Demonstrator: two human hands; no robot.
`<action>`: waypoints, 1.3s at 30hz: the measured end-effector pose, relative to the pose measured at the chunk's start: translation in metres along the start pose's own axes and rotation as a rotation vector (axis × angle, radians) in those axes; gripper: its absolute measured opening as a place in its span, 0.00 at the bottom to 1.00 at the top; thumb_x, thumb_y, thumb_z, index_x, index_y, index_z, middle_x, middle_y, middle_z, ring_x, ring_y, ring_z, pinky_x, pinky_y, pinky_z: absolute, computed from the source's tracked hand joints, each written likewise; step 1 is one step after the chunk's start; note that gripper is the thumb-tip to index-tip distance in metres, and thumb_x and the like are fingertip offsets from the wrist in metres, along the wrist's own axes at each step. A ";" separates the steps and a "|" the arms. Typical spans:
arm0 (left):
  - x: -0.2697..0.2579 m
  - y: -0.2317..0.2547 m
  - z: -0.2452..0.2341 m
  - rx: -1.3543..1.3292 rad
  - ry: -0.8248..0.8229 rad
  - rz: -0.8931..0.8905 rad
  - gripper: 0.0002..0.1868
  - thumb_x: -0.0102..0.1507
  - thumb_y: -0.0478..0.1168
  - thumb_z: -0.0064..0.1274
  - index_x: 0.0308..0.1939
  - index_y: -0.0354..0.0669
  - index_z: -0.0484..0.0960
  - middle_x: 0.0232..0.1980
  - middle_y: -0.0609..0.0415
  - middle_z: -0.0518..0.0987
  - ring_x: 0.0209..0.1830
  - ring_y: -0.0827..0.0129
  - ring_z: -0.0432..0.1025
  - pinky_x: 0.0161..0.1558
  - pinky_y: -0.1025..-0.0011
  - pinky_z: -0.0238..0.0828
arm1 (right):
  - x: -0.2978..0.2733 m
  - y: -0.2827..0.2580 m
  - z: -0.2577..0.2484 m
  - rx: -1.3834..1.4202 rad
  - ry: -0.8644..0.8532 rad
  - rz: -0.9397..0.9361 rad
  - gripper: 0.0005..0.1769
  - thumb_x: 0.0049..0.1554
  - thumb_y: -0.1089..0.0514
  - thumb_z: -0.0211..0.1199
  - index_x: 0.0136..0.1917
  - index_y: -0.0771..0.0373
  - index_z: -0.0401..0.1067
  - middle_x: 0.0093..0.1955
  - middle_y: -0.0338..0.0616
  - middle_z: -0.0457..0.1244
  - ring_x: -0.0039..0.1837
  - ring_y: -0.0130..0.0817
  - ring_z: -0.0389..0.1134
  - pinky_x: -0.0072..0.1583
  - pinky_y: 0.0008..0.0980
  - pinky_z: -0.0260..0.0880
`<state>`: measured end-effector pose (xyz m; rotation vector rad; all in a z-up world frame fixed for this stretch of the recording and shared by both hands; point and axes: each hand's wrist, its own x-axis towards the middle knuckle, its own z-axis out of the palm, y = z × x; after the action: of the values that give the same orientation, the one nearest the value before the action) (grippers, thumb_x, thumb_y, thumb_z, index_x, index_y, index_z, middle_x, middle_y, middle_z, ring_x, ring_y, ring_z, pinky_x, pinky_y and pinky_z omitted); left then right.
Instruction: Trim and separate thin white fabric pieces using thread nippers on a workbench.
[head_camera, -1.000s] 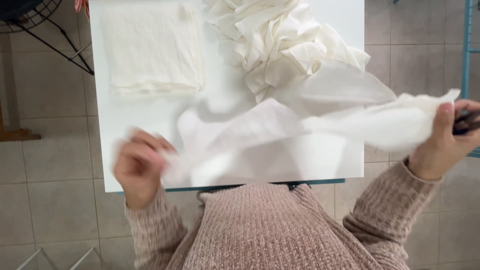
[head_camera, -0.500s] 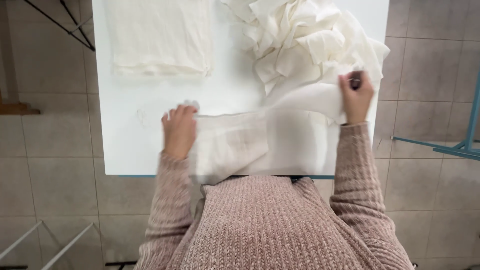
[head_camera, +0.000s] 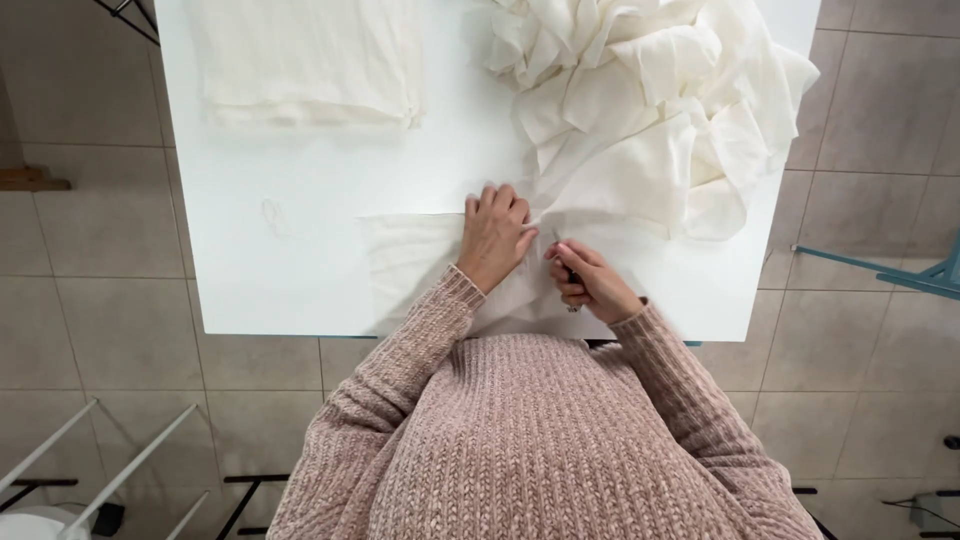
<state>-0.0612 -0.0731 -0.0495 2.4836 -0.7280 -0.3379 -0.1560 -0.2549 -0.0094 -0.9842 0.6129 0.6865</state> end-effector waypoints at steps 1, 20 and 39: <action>-0.002 -0.002 0.002 0.002 -0.004 -0.001 0.16 0.55 0.50 0.63 0.35 0.48 0.74 0.43 0.57 0.68 0.48 0.59 0.64 0.49 0.57 0.58 | 0.002 -0.003 0.004 0.004 -0.001 0.002 0.15 0.70 0.46 0.48 0.55 0.58 0.66 0.36 0.30 0.47 0.29 0.18 0.49 0.27 0.17 0.47; -0.011 0.004 -0.029 -0.480 -0.028 -0.096 0.05 0.68 0.50 0.50 0.43 0.62 0.81 0.38 0.66 0.80 0.47 0.67 0.76 0.53 0.66 0.61 | 0.011 -0.024 0.025 0.052 -0.037 0.012 0.23 0.70 0.40 0.46 0.43 0.59 0.60 0.31 0.26 0.38 0.28 0.11 0.38 0.26 0.12 0.40; -0.021 0.017 -0.070 -0.575 0.091 -0.033 0.05 0.67 0.43 0.53 0.42 0.58 0.84 0.34 0.63 0.79 0.38 0.63 0.77 0.43 0.69 0.69 | 0.010 -0.021 0.029 -0.030 0.005 -0.036 0.23 0.70 0.39 0.46 0.41 0.56 0.59 0.30 0.26 0.38 0.27 0.13 0.37 0.27 0.13 0.39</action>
<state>-0.0597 -0.0439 0.0201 1.9524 -0.4690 -0.3808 -0.1296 -0.2346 0.0073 -1.0224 0.5898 0.6633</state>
